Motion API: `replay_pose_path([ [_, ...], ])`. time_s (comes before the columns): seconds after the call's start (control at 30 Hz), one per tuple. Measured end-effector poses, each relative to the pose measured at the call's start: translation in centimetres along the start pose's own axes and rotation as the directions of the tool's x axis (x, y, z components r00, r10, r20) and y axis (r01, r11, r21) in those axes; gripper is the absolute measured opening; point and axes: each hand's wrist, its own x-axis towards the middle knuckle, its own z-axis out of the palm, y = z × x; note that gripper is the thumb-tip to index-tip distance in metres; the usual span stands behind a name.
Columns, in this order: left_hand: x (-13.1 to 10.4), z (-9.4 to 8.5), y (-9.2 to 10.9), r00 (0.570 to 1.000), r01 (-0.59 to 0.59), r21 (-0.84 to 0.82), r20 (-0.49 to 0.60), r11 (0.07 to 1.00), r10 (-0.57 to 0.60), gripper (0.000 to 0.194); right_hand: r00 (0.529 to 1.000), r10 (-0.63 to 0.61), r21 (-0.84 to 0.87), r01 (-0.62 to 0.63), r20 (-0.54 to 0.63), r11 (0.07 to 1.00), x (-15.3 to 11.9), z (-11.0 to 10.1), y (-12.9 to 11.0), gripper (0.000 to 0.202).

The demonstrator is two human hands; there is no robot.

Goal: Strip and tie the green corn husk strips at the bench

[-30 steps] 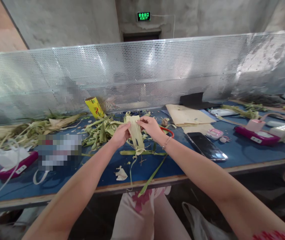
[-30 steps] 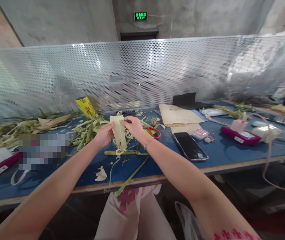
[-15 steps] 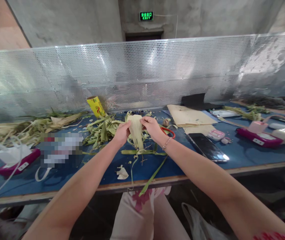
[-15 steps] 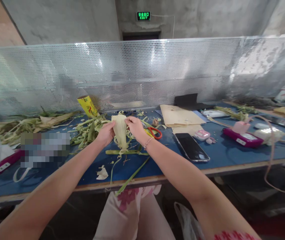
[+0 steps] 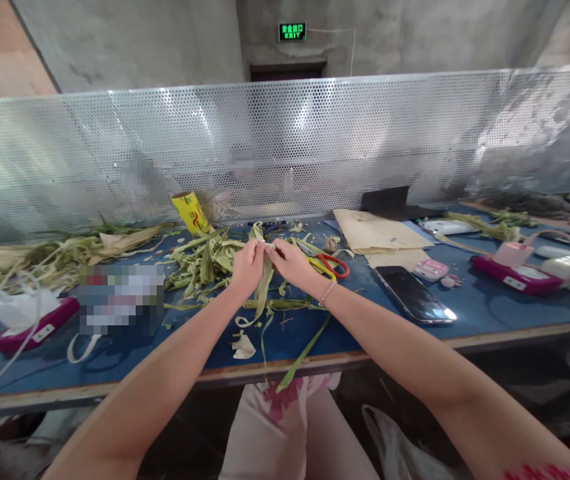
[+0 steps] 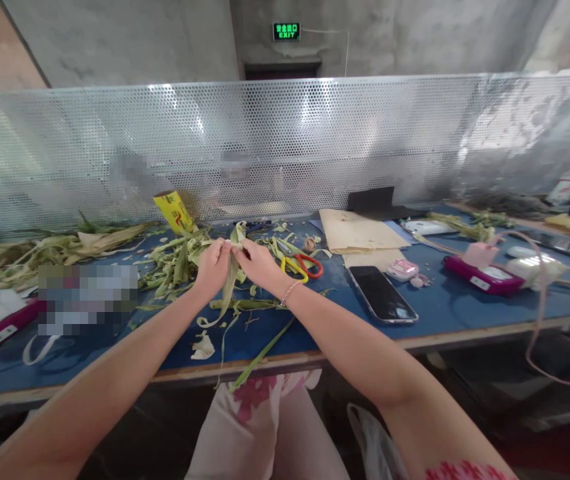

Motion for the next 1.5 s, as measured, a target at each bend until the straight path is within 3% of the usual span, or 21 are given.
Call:
replay_pose_path([
  [0.33,0.4,0.2,-0.2,0.992,0.118,-0.164,-0.028,0.979,-0.124,0.029,0.98,-0.198,-0.125,0.197,-0.001,0.973,-0.1,-0.2,0.0,0.029],
  [0.63,0.1,0.9,-0.1,0.971,0.228,-0.326,0.013,0.917,-0.237,0.026,0.94,-0.329,-0.2,0.34,0.086,0.919,-0.3,-0.4,-0.3,0.025],
  [0.83,0.1,0.6,-0.4,0.972,0.201,-0.359,-0.043,0.912,-0.231,0.026,0.979,-0.202,-0.15,0.2,0.002,0.968,-0.7,-0.1,-1.7,0.021],
  [1.0,0.5,1.0,-1.4,0.945,0.231,-0.341,-0.143,0.911,-0.293,0.03,0.996,-0.003,-0.034,0.006,0.092,0.999,-0.4,0.5,-1.1,0.026],
  [1.13,0.4,1.4,-1.6,0.954,0.24,-0.434,-0.061,0.868,-0.294,0.033,0.999,0.048,0.065,-0.049,0.019,0.997,-0.1,0.5,-0.7,0.024],
  [1.3,-0.1,1.2,-0.5,0.964,0.23,-0.336,-0.046,0.913,-0.26,0.031,0.984,0.175,0.237,-0.176,0.028,0.955,0.4,0.4,0.0,0.023],
  [1.4,-0.1,1.2,-0.2,0.951,0.255,-0.396,-0.061,0.882,-0.302,0.03,0.995,0.096,0.187,-0.087,-0.037,0.979,0.2,0.6,0.0,0.021],
  [1.5,0.4,1.1,-0.6,0.918,0.291,-0.469,-0.109,0.834,-0.382,0.029,0.981,-0.132,0.048,0.14,-0.14,0.989,-0.2,0.5,-0.6,0.021],
])
